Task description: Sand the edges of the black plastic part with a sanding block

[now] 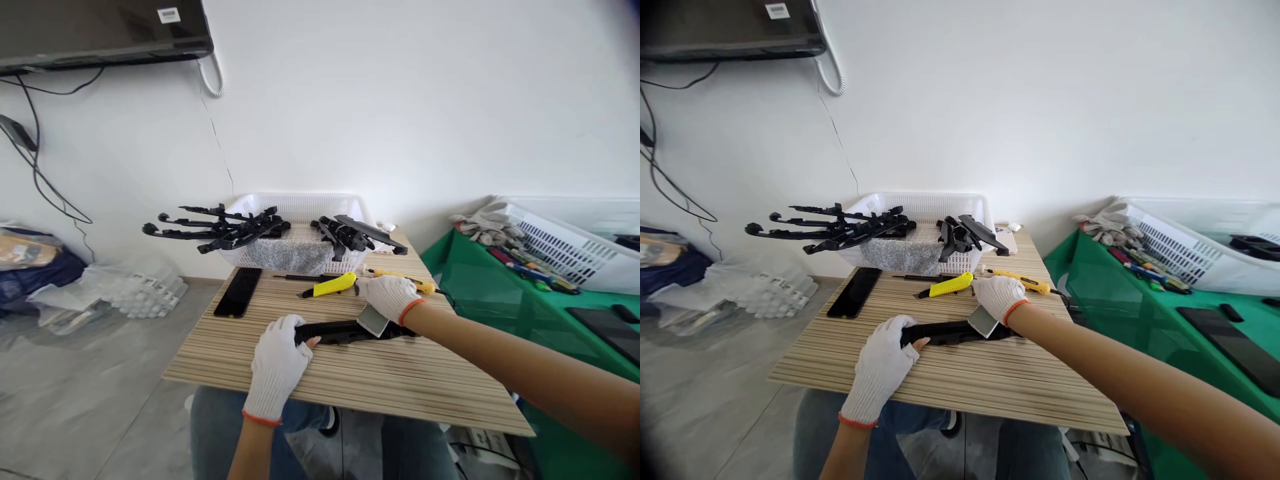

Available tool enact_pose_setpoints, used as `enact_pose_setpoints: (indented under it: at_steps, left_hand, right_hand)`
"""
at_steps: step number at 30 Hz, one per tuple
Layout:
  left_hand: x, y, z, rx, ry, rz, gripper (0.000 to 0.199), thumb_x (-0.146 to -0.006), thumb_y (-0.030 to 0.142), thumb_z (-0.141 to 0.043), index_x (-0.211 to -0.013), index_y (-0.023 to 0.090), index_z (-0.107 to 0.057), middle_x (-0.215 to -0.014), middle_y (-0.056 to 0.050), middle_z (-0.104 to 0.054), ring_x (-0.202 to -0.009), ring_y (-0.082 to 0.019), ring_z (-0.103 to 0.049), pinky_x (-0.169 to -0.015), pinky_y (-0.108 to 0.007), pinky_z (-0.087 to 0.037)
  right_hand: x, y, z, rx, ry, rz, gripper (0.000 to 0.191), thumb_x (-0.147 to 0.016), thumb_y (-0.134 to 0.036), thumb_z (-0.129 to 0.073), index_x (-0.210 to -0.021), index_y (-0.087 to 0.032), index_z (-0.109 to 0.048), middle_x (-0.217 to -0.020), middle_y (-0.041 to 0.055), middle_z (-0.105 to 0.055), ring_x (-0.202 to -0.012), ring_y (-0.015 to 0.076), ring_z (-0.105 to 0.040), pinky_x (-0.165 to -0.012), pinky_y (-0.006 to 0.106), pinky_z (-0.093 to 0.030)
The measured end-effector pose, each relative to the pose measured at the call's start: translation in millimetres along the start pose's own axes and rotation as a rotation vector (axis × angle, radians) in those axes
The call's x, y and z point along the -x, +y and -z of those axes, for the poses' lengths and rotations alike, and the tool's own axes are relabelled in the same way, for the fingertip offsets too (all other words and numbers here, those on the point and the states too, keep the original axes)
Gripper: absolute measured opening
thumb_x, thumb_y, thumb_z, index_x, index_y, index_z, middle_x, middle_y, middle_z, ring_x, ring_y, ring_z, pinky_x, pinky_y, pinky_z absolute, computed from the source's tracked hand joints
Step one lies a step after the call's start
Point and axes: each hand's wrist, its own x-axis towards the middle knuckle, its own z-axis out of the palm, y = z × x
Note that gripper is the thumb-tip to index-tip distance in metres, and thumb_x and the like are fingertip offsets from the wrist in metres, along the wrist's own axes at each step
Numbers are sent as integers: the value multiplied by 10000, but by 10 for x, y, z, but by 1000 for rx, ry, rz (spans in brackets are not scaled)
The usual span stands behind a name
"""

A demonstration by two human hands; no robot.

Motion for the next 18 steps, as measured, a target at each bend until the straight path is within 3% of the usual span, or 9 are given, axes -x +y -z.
enact_pose_setpoints:
  at_steps: [6,10,15,18]
  left_hand:
    - [2,10,10,1,5,-15,298,-850,372,-671,-1095,207,-627,-1082,-82,-693,-1055,-251,-628,-897,-360,-458]
    - [9,21,21,14,-10,7,299,-843,355,-675,-1101,213,-627,-1098,-75,-693,-1048,-252,-629,-890,-360,-458]
    - [14,-1,-3,17,12,-14,300,-841,339,-672,-1106,206,-628,-1104,-81,-694,-1063,-249,-628,-900,-357,-452]
    - [15,-15,-3,23,30,8,304,-850,390,-662,-1098,216,-635,-1090,-75,-698,-1043,-252,-633,-866,-353,-458]
  right_hand:
    - [-67,46,243,-12,-25,77,409,-987,-168,-303,-1183,-130,-660,-1086,241,-676,-1042,401,-660,-735,537,-522]
    - [-112,-164,348,-59,5,206,393,-997,-261,-325,-1226,-210,-640,-1121,180,-680,-1015,348,-673,-761,471,-533]
    - [-66,-559,232,-80,83,230,437,-986,-156,-270,-1274,-188,-596,-1099,191,-680,-986,335,-679,-715,440,-542]
    - [-55,-549,134,-85,107,153,438,-982,-127,-263,-1252,-152,-607,-1058,215,-684,-954,343,-690,-699,450,-540]
